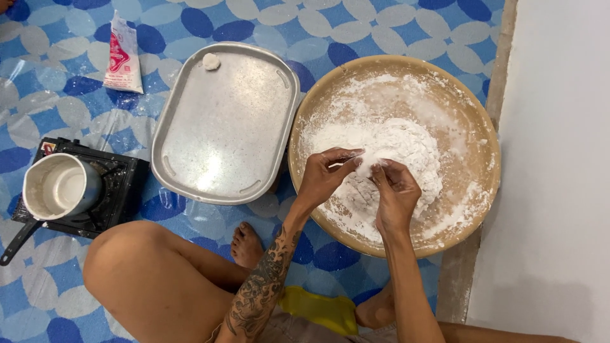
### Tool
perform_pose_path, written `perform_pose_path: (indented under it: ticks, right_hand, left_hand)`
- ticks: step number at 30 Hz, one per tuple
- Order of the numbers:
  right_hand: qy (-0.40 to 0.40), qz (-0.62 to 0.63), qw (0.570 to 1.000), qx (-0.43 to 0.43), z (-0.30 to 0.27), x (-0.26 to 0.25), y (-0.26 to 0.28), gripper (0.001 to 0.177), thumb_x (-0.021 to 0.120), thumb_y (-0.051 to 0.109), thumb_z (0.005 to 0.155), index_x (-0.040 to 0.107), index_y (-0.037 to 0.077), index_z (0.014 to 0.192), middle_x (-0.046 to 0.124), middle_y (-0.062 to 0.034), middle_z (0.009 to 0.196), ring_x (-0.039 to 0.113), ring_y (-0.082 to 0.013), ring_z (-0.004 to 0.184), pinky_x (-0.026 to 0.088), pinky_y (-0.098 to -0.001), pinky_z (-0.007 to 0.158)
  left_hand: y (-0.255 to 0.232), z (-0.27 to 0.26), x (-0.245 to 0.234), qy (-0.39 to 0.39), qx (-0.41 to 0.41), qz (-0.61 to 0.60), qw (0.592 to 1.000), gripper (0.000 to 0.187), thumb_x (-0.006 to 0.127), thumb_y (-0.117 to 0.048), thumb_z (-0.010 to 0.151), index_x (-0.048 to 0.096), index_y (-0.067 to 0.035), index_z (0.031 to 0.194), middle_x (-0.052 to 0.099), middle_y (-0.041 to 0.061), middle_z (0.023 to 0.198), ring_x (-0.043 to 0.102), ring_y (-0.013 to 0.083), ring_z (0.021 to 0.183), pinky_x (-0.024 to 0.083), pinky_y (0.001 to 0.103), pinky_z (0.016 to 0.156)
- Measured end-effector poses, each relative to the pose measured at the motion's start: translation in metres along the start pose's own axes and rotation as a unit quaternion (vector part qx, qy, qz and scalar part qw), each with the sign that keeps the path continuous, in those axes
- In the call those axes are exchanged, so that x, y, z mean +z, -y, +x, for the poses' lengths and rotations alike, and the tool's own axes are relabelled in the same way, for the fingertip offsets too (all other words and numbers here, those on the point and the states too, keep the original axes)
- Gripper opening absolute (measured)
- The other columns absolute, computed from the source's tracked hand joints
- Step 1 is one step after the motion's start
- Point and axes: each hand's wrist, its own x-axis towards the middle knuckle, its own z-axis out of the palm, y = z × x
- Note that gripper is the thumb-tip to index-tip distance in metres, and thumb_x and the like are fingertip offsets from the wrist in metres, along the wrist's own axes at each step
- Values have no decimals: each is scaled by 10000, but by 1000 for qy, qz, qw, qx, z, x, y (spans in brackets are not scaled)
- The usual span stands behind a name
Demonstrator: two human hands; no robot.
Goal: Forming small balls of dough from a mixture in a large bowl and arranging them on a metal tray.
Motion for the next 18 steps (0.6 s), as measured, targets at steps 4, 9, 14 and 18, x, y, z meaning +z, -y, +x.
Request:
perform_pose_path:
  ticks: [4, 9, 14, 18]
  right_hand:
    - [28, -11, 1000, 6, -10, 6, 10, 233, 794, 31, 899, 737, 25, 1124, 761, -132, 1025, 742, -156, 922, 653, -359, 837]
    - [24, 7, 1000, 14, -10, 4, 1, 265, 809, 59, 898, 743, 27, 1152, 755, -138, 1025, 732, -162, 941, 645, -349, 831]
    - [20, 6, 1000, 14, -10, 6, 13, 265, 794, 85, 922, 734, 27, 1174, 746, -127, 1039, 719, -153, 952, 635, -333, 838]
    - [14, 25, 999, 20, -5, 11, 14, 257, 787, 58, 925, 734, 19, 1173, 743, -125, 1031, 722, -147, 933, 641, -328, 825]
  left_hand:
    - [11, -4, -2, -23, -5, -10, 1000, 134, 821, -96, 872, 786, -42, 989, 758, 132, 991, 737, 170, 872, 645, 281, 736]
    - [15, -5, -3, -15, -25, 3, 1000, 145, 824, -143, 884, 781, -37, 973, 770, 118, 939, 722, 157, 868, 639, 298, 753]
    - [4, -4, 3, -11, -22, 4, 1000, 161, 815, -180, 903, 777, -38, 967, 770, 131, 929, 726, 176, 878, 643, 329, 758]
    - [-2, 0, 6, -10, -29, 7, 1000, 155, 801, -176, 914, 771, -35, 971, 760, 133, 917, 702, 168, 878, 634, 348, 782]
